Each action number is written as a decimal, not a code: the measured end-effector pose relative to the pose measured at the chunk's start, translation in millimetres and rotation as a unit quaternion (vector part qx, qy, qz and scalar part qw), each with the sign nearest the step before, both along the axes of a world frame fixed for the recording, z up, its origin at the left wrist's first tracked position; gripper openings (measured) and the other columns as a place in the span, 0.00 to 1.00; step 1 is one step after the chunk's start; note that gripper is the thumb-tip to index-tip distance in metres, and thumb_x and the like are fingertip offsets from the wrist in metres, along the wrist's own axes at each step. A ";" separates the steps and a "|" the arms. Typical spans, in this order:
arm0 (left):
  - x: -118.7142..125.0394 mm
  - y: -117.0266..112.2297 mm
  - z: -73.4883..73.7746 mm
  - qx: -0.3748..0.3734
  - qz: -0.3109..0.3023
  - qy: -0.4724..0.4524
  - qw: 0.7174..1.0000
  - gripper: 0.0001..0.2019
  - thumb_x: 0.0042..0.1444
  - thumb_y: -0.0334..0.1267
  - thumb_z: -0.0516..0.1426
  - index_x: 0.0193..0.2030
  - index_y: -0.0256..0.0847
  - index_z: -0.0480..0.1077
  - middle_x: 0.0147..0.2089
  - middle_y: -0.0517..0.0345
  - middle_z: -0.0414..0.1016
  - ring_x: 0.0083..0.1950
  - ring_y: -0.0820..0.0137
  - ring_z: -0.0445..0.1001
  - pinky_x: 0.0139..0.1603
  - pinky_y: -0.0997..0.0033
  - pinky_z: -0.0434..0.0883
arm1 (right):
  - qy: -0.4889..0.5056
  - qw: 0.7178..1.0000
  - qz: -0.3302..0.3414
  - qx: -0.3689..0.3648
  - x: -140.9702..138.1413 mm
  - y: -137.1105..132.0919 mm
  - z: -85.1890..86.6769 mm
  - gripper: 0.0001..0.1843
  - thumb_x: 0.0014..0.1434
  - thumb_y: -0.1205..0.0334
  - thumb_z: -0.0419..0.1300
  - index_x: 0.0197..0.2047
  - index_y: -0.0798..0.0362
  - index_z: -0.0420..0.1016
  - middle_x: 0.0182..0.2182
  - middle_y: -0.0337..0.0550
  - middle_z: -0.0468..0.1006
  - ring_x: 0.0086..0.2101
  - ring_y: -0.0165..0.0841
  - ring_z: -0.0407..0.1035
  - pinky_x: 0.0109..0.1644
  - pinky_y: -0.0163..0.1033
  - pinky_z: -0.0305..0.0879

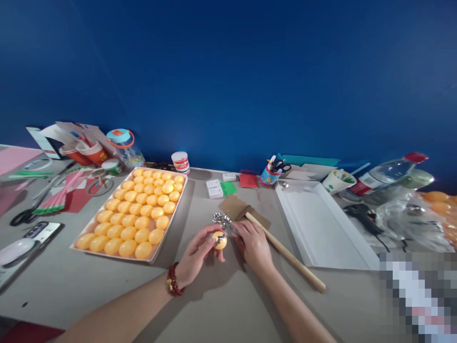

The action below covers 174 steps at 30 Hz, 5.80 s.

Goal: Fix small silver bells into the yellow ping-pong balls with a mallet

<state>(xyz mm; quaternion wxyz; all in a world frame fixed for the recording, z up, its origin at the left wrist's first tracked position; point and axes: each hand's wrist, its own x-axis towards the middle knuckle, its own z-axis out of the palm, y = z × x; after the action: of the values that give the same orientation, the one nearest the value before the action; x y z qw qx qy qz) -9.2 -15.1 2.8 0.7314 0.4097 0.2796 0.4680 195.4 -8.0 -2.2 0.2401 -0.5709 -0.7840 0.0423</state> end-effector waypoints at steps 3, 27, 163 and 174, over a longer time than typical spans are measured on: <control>0.3 0.6 1.4 -0.013 0.011 -0.003 1.000 0.17 0.63 0.43 0.56 0.56 0.42 0.69 0.52 0.48 0.73 0.30 0.73 0.75 0.37 0.65 0.74 | 0.006 1.000 0.002 -0.008 -1.1 -1.0 0.9 0.13 0.65 0.67 0.54 0.48 0.50 0.77 0.42 0.47 0.78 0.42 0.41 0.69 0.47 0.45 0.65; 0.4 -1.3 3.3 -0.001 -0.056 -0.031 0.998 0.12 0.62 0.39 0.58 0.52 0.42 0.71 0.42 0.54 0.75 0.31 0.72 0.75 0.40 0.62 0.75 | 0.059 0.997 0.039 0.005 -6.3 -4.8 2.9 0.07 0.59 0.69 0.55 0.33 0.52 0.73 0.33 0.46 0.79 0.35 0.39 0.71 0.41 0.41 0.64; 0.9 -0.3 8.7 0.023 -0.034 0.025 0.999 0.16 0.56 0.38 0.64 0.51 0.41 0.73 0.42 0.54 0.78 0.40 0.69 0.76 0.43 0.69 0.74 | 0.593 0.737 0.044 -0.320 -19.6 -33.5 29.1 0.14 0.56 0.51 0.67 0.32 0.53 0.73 0.29 0.41 0.77 0.31 0.32 0.69 0.37 0.35 0.63; -0.2 -0.8 9.1 0.009 -0.039 0.044 0.998 0.17 0.56 0.38 0.64 0.52 0.43 0.74 0.44 0.54 0.77 0.44 0.68 0.75 0.46 0.68 0.74 | 0.593 0.737 0.046 -0.321 -19.0 -32.5 28.3 0.14 0.57 0.50 0.66 0.33 0.53 0.73 0.29 0.40 0.76 0.31 0.32 0.69 0.37 0.35 0.63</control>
<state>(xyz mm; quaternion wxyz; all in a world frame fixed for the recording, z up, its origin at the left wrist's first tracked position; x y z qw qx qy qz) -9.4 -15.9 11.8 0.7322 0.4469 0.2909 0.4236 176.3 -40.5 26.1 0.4566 -0.4369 -0.4486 0.6320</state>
